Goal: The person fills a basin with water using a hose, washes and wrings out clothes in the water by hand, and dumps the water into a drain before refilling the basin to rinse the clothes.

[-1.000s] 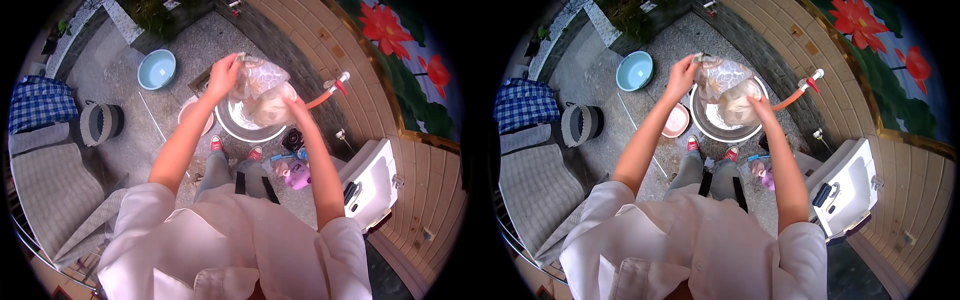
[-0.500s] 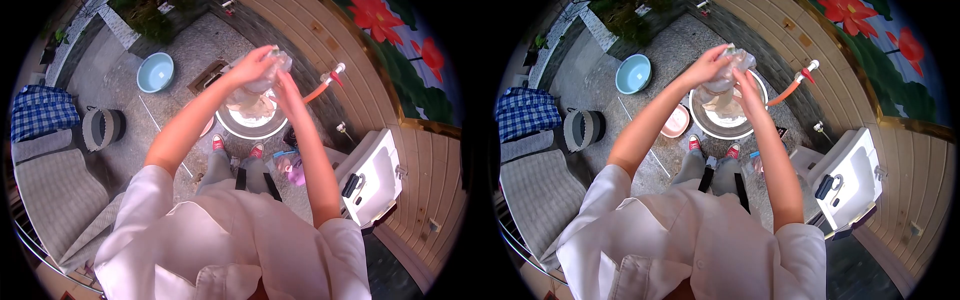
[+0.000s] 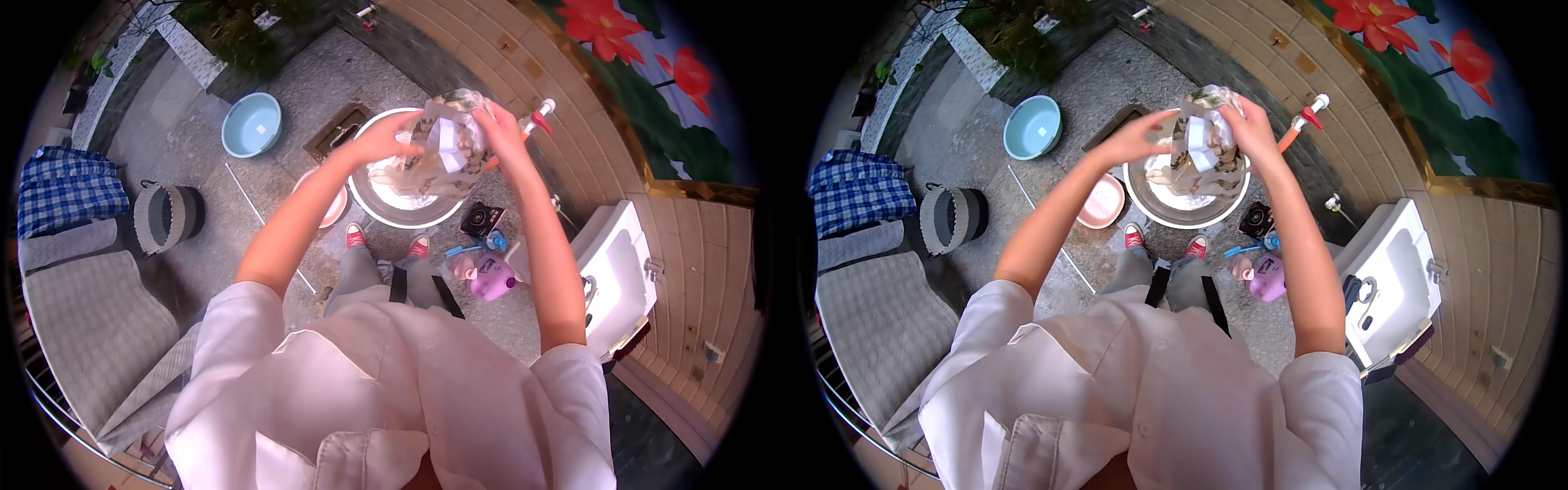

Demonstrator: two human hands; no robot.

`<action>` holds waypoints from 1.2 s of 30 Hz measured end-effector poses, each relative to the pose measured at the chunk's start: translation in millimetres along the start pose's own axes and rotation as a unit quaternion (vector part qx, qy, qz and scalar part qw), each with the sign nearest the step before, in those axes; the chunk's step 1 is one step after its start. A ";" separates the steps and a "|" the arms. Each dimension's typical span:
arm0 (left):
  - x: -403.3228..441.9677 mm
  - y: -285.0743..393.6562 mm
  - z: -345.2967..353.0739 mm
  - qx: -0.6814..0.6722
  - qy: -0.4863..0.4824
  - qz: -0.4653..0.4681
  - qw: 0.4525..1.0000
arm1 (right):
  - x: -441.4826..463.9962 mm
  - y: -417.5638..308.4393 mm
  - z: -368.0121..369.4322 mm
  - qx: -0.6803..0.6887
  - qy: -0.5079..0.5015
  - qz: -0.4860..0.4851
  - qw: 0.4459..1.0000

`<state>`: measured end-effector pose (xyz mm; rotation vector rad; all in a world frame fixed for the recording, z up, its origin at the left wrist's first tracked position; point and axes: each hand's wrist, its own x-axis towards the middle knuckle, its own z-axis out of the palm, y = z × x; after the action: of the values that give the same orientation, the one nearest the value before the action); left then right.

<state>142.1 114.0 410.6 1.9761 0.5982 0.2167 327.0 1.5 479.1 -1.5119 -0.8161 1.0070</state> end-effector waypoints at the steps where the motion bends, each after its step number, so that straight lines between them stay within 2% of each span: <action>1: -1.4 -12.2 15.0 0.001 0.000 -0.001 1.000 | -3.2 -10.0 5.5 0.014 -0.018 0.020 1.000; 3: 4.0 -37.9 53.6 -0.068 0.049 0.084 0.993 | -6.0 -20.4 6.4 0.017 -0.033 0.034 0.999; 4: 7.9 -26.4 68.6 -0.245 0.088 0.013 0.966 | -3.8 -21.2 5.3 -0.017 -0.049 0.015 0.999; 5: 8.5 -22.9 71.3 -0.244 0.088 0.013 0.966 | -1.9 -17.8 3.1 -0.048 -0.065 -0.001 0.997; 7: 9.9 -5.8 68.0 -0.156 0.254 -0.097 0.950 | -1.5 -14.4 -3.4 -0.025 -0.047 -0.002 0.999; 8: 8.6 -6.0 71.2 -0.155 0.294 -0.066 0.941 | -1.4 -11.2 -6.2 0.021 -0.019 0.030 0.999; 9: 8.1 -1.7 66.8 -0.156 0.293 -0.064 0.941 | -1.7 -6.8 -8.6 0.066 0.011 0.061 0.996; 11: 5.6 12.3 50.5 -0.336 0.115 -0.039 0.934 | -10.8 8.2 -5.3 0.116 0.036 0.047 0.991; 13: 1.4 17.8 50.6 -0.329 0.092 -0.023 0.940 | -21.1 8.6 2.3 0.201 0.027 0.076 0.976; 15: 1.4 22.0 50.7 -0.309 0.035 0.013 0.950 | -22.8 19.5 -2.2 0.215 0.015 0.076 0.974; 16: 2.5 19.4 44.1 -0.310 0.043 0.014 0.950 | -24.2 25.5 -8.0 0.120 0.013 0.073 0.990; 17: 4.3 15.3 36.2 -0.243 0.044 0.027 0.969 | -29.2 33.3 -18.4 0.027 0.020 0.070 0.997; 18: 3.4 11.2 29.6 -0.174 0.048 0.038 0.983 | -32.2 39.6 -38.4 -0.201 -0.004 0.093 0.975; 19: -1.2 15.7 19.7 -0.172 0.054 0.036 0.983 | -45.1 31.9 -46.0 -0.534 0.063 0.063 0.841; 21: -1.1 24.8 7.2 -0.039 0.042 0.100 0.993 | -52.7 24.7 -43.5 -0.539 0.102 0.045 0.835; 22: 4.1 32.2 6.5 0.019 -0.013 0.152 0.988 | -48.5 24.5 -35.0 -0.412 0.075 -0.200 0.886; 23: 6.2 37.5 6.0 0.019 -0.013 0.151 0.988 | -46.0 21.3 -28.7 -0.391 0.053 -0.193 0.898; 25: 5.7 64.3 -3.4 0.100 -0.151 0.166 0.969 | -31.0 19.5 -1.0 -0.395 -0.041 -0.283 0.873; 27: 8.7 63.1 -4.5 0.107 -0.154 0.165 0.968 | -16.6 41.8 -1.0 -0.409 -0.072 -0.264 0.870; 28: 8.2 59.4 -7.1 0.121 -0.123 0.218 0.961 | -10.8 47.3 -4.3 -0.408 -0.070 -0.265 0.871; 29: 6.0 54.7 -10.0 0.133 -0.093 0.270 0.949 | -6.5 52.2 -9.7 -0.381 -0.131 -0.203 0.892; 30: 1.3 57.3 -18.8 0.112 -0.128 0.211 0.963 | -4.0 54.2 -11.6 -0.350 -0.190 -0.140 0.906; 31: -2.8 52.1 -23.1 0.116 -0.129 0.211 0.962 | -9.3 40.5 -5.6 -0.348 -0.188 -0.142 0.907; 33: -11.1 43.1 -27.7 0.120 -0.086 0.113 0.983 | -22.8 16.4 4.1 -0.289 -0.142 -0.032 0.946; 34: -13.9 43.5 -29.5 0.153 -0.095 0.082 0.980 | -22.3 21.7 7.5 -0.248 -0.113 -0.113 0.955; 35: -13.8 36.9 -30.4 0.153 -0.097 0.082 0.980 | -21.6 18.0 9.6 -0.248 -0.112 -0.112 0.956; 36: -11.6 22.4 -30.2 0.160 -0.148 0.005 0.976 | -21.1 7.6 11.0 -0.208 -0.101 -0.106 0.967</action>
<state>127.1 123.9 445.6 2.2656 0.4488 -0.1796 308.3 -14.3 474.6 -1.6416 -1.3706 0.8731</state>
